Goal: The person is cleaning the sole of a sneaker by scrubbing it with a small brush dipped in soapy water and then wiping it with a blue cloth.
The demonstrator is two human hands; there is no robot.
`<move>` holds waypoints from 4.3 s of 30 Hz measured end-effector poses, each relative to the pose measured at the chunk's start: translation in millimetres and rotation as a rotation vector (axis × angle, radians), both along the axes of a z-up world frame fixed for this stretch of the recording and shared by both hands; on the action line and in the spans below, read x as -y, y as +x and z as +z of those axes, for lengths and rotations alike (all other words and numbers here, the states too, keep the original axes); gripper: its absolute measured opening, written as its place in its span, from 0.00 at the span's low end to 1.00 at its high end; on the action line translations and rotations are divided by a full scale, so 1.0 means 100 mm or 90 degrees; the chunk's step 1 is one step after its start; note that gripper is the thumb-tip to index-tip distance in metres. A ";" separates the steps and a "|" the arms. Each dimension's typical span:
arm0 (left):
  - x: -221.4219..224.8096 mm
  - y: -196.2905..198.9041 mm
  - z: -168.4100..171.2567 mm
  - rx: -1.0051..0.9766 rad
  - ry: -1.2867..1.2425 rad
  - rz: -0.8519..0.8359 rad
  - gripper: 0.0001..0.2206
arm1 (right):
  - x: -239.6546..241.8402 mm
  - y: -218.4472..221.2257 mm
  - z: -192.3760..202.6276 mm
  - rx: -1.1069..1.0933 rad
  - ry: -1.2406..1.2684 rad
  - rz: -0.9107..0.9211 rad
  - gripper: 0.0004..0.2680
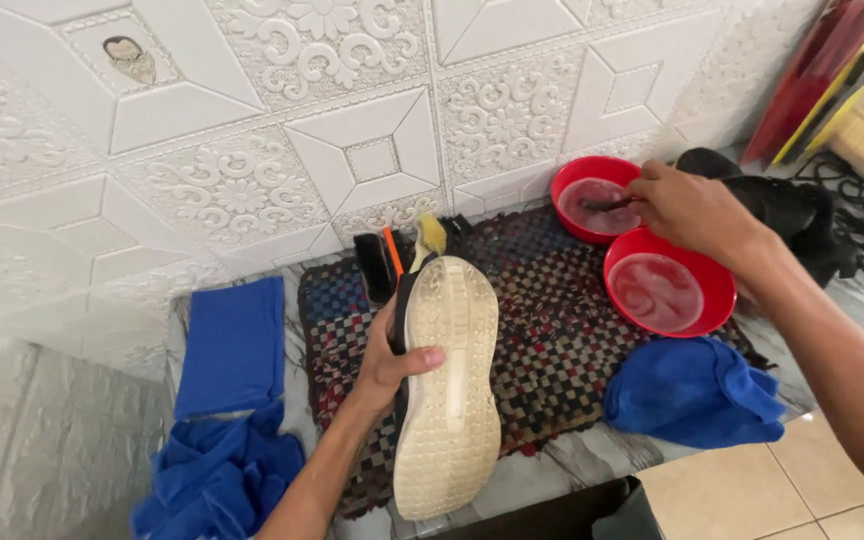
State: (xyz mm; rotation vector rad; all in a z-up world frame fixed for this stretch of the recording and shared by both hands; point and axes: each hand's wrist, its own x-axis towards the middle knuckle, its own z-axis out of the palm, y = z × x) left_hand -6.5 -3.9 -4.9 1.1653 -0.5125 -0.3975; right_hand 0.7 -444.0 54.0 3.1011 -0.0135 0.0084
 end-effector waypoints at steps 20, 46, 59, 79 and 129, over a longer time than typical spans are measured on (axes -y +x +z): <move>-0.04 0.14 -0.34 -0.063 -0.087 0.112 0.28 | 0.35 -1.38 -0.63 0.274 -0.048 0.025 0.09; -0.07 0.06 -0.16 0.082 -0.035 0.147 0.17 | -1.99 -0.23 0.64 0.451 0.129 0.481 0.17; -0.12 0.20 -0.23 0.111 -0.057 0.113 0.21 | -2.18 0.10 0.71 0.422 0.196 0.573 0.14; -0.18 0.13 -0.30 0.122 -0.009 0.141 0.25 | -2.26 0.01 0.70 0.440 0.182 0.509 0.16; -0.15 0.16 -0.22 0.133 0.114 0.182 0.14 | -0.10 -1.40 0.22 0.149 -0.071 0.055 0.14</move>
